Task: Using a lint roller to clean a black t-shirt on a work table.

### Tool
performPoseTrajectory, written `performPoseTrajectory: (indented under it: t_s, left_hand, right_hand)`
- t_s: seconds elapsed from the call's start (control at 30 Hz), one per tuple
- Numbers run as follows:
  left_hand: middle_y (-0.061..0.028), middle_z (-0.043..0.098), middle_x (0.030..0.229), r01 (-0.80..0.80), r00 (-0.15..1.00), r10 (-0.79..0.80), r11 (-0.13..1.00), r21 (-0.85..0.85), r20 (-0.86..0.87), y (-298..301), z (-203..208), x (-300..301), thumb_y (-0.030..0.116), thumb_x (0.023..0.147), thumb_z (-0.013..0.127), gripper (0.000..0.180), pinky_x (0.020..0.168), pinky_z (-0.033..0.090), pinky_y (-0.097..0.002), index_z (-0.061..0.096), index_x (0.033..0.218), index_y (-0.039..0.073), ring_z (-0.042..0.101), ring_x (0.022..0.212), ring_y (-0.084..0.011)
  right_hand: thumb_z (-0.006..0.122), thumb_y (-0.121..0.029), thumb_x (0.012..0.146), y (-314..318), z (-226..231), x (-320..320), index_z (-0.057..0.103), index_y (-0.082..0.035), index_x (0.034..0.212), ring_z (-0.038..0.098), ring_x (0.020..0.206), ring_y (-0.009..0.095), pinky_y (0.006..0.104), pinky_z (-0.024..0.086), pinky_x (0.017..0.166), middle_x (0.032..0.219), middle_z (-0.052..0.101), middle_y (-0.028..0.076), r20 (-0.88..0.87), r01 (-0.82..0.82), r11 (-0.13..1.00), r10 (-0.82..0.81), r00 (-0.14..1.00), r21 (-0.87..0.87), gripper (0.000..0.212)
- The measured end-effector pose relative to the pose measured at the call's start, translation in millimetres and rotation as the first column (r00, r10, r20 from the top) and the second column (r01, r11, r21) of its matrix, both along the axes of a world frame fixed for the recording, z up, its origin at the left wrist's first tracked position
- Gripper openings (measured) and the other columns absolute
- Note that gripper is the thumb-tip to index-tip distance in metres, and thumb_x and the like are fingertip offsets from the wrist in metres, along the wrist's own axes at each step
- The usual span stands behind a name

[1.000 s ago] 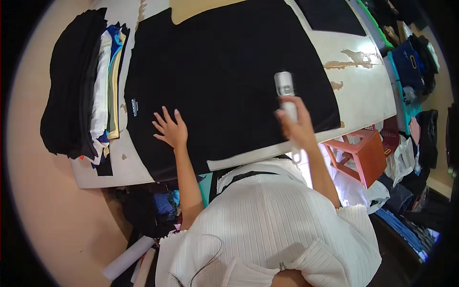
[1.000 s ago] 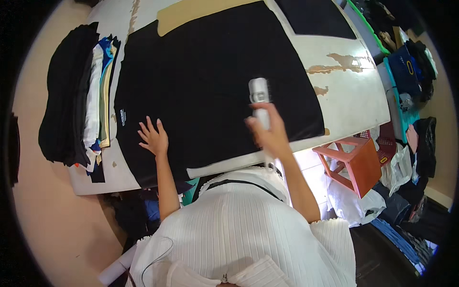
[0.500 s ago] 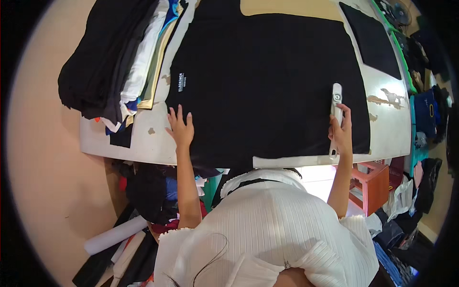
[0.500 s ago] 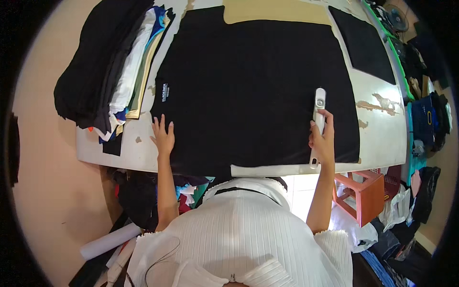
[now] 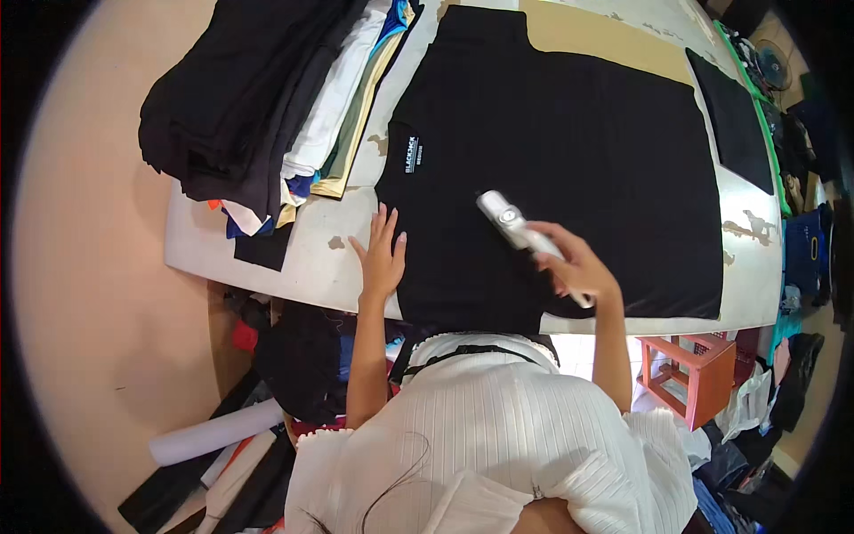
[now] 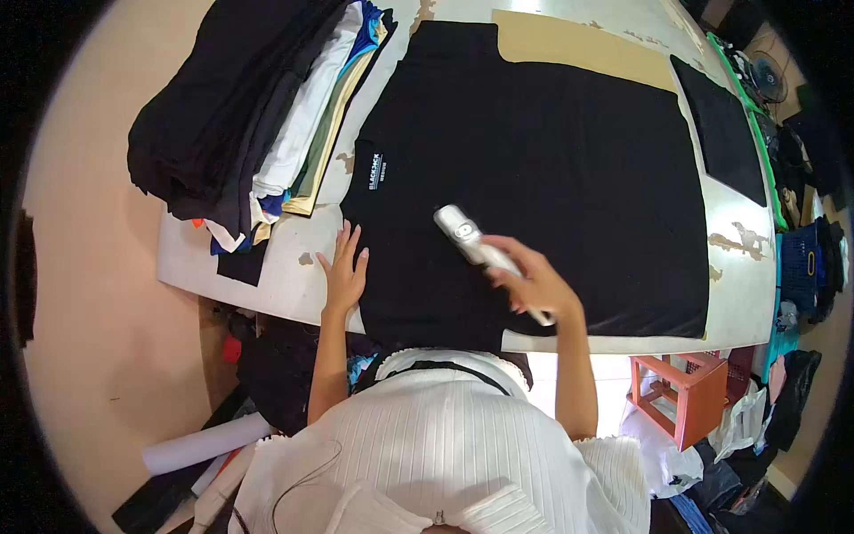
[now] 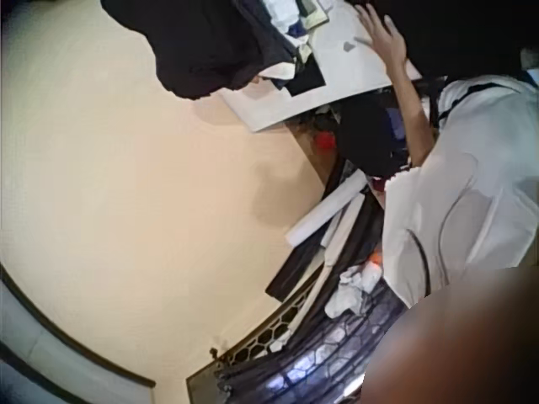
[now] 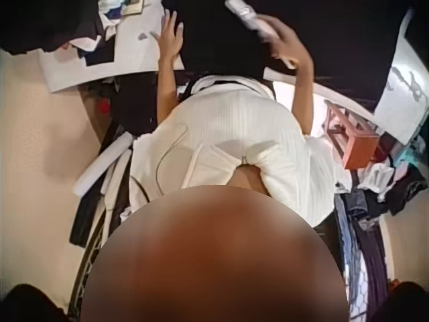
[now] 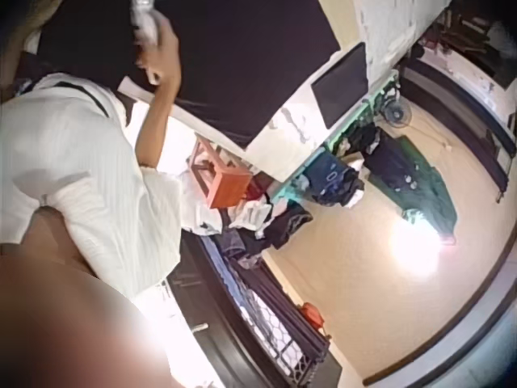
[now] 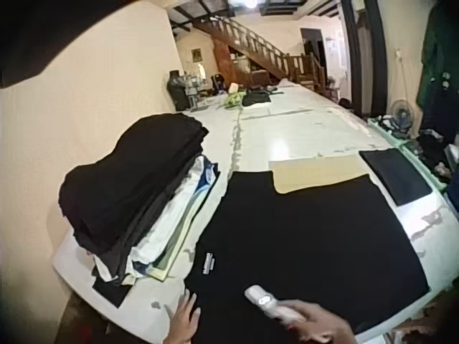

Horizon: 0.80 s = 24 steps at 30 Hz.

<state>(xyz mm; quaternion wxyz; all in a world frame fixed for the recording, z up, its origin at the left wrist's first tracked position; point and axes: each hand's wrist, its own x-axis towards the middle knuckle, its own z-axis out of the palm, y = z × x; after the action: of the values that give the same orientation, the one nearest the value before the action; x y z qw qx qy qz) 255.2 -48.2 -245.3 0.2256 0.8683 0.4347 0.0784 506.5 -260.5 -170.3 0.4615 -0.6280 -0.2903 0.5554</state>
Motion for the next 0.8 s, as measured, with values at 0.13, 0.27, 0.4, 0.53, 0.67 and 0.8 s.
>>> performPoseTrajectory:
  t_s: [0.13,0.27,0.4,0.53,0.67,0.8]
  left_hand:
    - [-0.0023,0.034,0.141,0.042,0.996,-0.038,0.998,-0.048,0.086,10.1,12.2,-1.7,0.028,0.089,0.049,0.039,0.103,-0.004,-0.0625,0.049,0.125,0.014,0.028,0.132,-0.0244]
    - [-0.0108,0.051,0.117,-0.022,0.898,0.054,0.997,-0.078,0.437,44.1,14.9,13.3,0.019,0.085,0.056,0.027,0.101,0.03,-0.0432,0.057,0.109,0.007,0.047,0.112,-0.0287]
    - [-0.0122,0.053,0.105,-0.044,0.821,0.1,0.993,-0.113,0.563,96.5,13.6,56.9,0.016,0.084,0.058,0.022,0.083,0.043,-0.0344,0.057,0.103,0.004,0.053,0.095,-0.0263]
    - [-0.0124,0.059,0.093,-0.165,0.836,0.166,0.985,-0.049,0.524,160.4,-20.5,104.1,0.023,0.081,0.063,0.029,0.076,0.046,-0.0319,0.06,0.099,0.0,0.059,0.084,-0.023]
    - [-0.0122,0.06,0.091,-0.228,0.913,0.217,0.974,-0.01,0.344,177.0,-6.9,142.3,0.039,0.077,0.064,0.039,0.077,0.044,-0.0379,0.061,0.093,0.003,0.058,0.088,-0.0284]
    - [-0.0082,0.065,0.076,-0.173,0.945,0.196,0.979,-0.109,0.262,190.7,-6.0,158.3,0.034,0.074,0.067,0.029,0.071,0.046,-0.0385,0.063,0.085,0.006,0.062,0.076,-0.0274]
  right_hand:
    - [0.051,-0.01,0.089,-36.3,-17.4,29.0,0.039,-0.014,0.129,0.044,0.043,0.005,0.0186,0.038,0.036,0.074,0.051,0.004,0.203,0.658,0.73,-0.683,0.701,0.186,0.042]
    - [0.048,-0.004,0.088,8.7,-5.7,-15.2,0.029,-0.012,0.126,0.043,0.044,0.009,0.022,0.039,0.038,0.078,0.048,0.007,0.01,0.878,0.414,-0.906,0.424,0.24,0.043]
    - [0.057,-0.006,0.083,54.6,10.8,-70.9,0.045,-0.012,0.123,0.047,0.046,0.009,0.0235,0.042,0.041,0.081,0.055,0.005,0.047,0.311,0.932,-0.325,0.945,0.186,0.042]
    - [0.059,-0.016,0.086,83.5,7.4,-74.7,0.045,-0.018,0.131,0.048,0.048,0.005,0.0201,0.042,0.043,0.075,0.057,0.002,0.036,-0.337,0.934,0.335,0.942,0.123,0.047]
    - [0.059,-0.012,0.084,82.6,-0.7,-17.7,0.046,-0.016,0.129,0.045,0.047,0.004,0.0187,0.039,0.041,0.071,0.054,0.001,0.091,-0.07,0.998,0.069,0.994,0.009,0.047]
    - [0.052,-0.01,0.087,80.6,-20.6,22.5,0.041,-0.012,0.127,0.043,0.042,0.006,0.02,0.036,0.036,0.066,0.049,0.001,0.177,0.597,0.779,-0.626,0.759,0.194,0.041]
